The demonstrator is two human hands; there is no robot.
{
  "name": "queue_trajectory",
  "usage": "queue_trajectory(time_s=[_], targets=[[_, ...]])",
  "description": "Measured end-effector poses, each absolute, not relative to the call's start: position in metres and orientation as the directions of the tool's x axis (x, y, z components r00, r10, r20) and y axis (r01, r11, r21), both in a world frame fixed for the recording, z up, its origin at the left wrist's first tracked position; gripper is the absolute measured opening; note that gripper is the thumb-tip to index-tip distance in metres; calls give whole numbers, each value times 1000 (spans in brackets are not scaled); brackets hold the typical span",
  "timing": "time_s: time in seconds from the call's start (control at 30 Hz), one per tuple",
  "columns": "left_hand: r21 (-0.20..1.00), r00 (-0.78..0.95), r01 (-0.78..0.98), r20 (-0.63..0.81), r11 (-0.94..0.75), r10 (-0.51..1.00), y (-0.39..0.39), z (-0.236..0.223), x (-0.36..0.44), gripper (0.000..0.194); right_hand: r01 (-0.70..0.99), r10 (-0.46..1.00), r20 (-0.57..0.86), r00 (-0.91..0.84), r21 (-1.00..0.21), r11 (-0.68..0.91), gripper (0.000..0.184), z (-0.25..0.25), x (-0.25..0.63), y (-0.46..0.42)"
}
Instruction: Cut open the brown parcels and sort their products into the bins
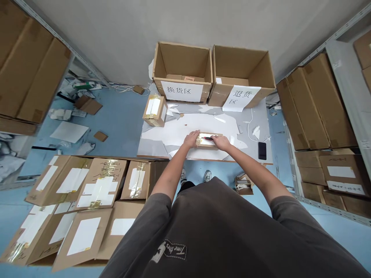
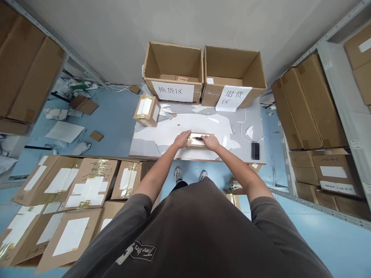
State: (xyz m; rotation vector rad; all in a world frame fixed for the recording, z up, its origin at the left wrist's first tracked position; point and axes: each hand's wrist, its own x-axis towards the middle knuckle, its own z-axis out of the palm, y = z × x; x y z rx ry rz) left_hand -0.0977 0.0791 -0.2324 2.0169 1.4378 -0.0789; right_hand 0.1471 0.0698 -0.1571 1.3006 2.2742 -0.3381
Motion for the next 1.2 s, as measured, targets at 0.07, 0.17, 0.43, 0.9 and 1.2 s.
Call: queue_trajectory(time_s=[0.07, 0.17, 0.43, 0.9, 1.2], targets=[[470, 395, 863, -402, -185, 826, 78, -233, -97, 138, 851, 731, -520, -442, 15, 525, 41, -160, 144, 72], [474, 395, 861, -397, -183, 829, 77, -234, -98, 138, 837, 711, -535, -457, 13, 548, 41, -165, 133, 76], [490, 408, 849, -373, -196, 833, 77, -242, -99, 134, 828, 705, -559, -436, 57, 557, 46, -171, 119, 69], [487, 409, 851, -383, -196, 828, 79, -246, -98, 139, 868, 697, -545, -466, -128, 480, 47, -167, 147, 68], [486, 407, 852, -381, -194, 831, 81, -250, -98, 141, 824, 650, -510, -563, -288, 488, 50, -178, 172, 70]])
